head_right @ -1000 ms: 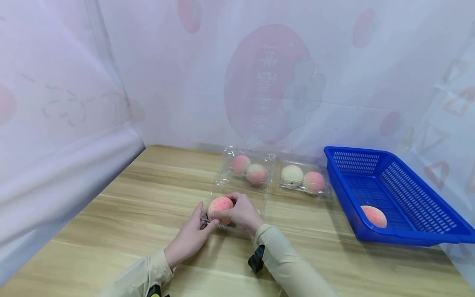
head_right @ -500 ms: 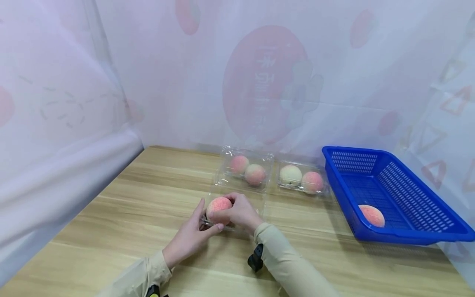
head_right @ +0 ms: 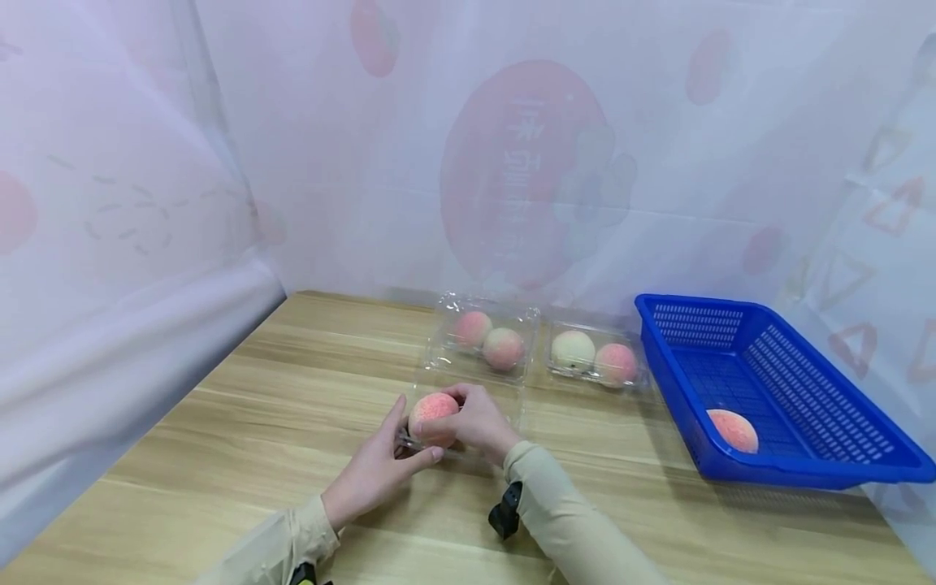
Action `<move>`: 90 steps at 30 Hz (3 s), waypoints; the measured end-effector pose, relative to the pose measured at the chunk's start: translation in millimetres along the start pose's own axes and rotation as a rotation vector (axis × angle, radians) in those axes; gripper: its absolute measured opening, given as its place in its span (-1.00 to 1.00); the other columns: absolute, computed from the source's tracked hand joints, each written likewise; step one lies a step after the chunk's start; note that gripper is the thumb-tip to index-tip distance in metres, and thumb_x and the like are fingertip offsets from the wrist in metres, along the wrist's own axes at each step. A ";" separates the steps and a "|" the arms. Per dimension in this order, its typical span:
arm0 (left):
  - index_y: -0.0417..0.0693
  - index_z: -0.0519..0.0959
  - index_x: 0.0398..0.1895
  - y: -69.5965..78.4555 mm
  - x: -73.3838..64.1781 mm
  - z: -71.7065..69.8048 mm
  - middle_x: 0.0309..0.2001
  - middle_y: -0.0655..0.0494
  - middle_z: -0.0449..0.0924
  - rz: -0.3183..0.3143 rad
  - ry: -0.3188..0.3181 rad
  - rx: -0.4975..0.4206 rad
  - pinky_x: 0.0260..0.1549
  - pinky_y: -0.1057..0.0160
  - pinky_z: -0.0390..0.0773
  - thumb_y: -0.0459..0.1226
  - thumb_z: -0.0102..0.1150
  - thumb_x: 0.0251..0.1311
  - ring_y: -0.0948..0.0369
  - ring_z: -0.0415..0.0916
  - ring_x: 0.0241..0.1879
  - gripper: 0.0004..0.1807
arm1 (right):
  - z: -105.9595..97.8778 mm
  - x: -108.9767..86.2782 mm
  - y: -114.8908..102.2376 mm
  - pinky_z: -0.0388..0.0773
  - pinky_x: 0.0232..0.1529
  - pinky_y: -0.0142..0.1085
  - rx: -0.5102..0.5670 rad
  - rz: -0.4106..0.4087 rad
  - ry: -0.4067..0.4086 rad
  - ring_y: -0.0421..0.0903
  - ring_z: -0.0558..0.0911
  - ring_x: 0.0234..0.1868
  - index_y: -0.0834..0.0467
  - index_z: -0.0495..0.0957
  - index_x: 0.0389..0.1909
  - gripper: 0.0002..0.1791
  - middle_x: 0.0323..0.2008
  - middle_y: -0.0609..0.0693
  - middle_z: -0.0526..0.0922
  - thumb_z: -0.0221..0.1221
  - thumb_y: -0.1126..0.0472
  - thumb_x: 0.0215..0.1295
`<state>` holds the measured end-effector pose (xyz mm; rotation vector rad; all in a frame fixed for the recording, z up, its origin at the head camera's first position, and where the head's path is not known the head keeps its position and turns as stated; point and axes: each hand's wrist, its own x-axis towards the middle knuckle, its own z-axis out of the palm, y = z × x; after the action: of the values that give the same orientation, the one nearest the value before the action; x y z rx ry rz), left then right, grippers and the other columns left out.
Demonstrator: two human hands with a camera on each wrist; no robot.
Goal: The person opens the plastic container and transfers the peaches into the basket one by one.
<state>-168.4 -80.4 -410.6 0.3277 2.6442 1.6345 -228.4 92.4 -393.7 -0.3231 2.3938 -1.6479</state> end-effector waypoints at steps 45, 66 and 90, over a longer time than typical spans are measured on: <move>-0.27 -0.08 0.54 2.8 -2.6 3.7 0.32 -0.44 0.24 0.035 -0.009 0.023 0.28 -0.22 0.16 -0.05 0.36 0.18 -0.24 0.22 0.31 0.06 | -51.9 -37.7 -33.9 0.51 -0.01 -0.20 0.009 -0.026 0.192 -0.07 0.62 -0.08 0.21 0.62 0.04 -0.36 -0.13 0.02 0.69 0.56 0.06 -0.09; -0.12 0.10 0.53 1.3 -1.9 3.6 0.33 -0.30 0.31 0.036 -0.034 0.017 0.29 -0.18 0.19 0.05 0.27 0.23 -0.18 0.23 0.33 -0.08 | -76.2 -58.7 -35.5 0.43 -0.08 -0.21 0.034 0.016 0.227 -0.07 0.59 -0.11 0.20 0.60 0.10 -0.35 -0.18 0.05 0.70 0.52 0.04 -0.02; -0.13 0.09 0.52 2.3 -3.9 1.7 0.34 -0.29 0.29 0.035 -0.051 0.000 0.27 -0.21 0.20 0.02 0.27 0.25 -0.20 0.26 0.31 -0.10 | -131.8 -105.3 -43.6 0.56 -0.05 -0.33 0.064 -0.062 0.338 -0.08 0.56 0.01 0.20 0.49 0.20 -0.38 0.01 0.07 0.63 0.41 0.04 0.17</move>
<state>-164.0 -78.6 -409.7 0.4116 2.6160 1.6131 -165.2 225.8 -301.3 -0.1151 2.5805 -1.9379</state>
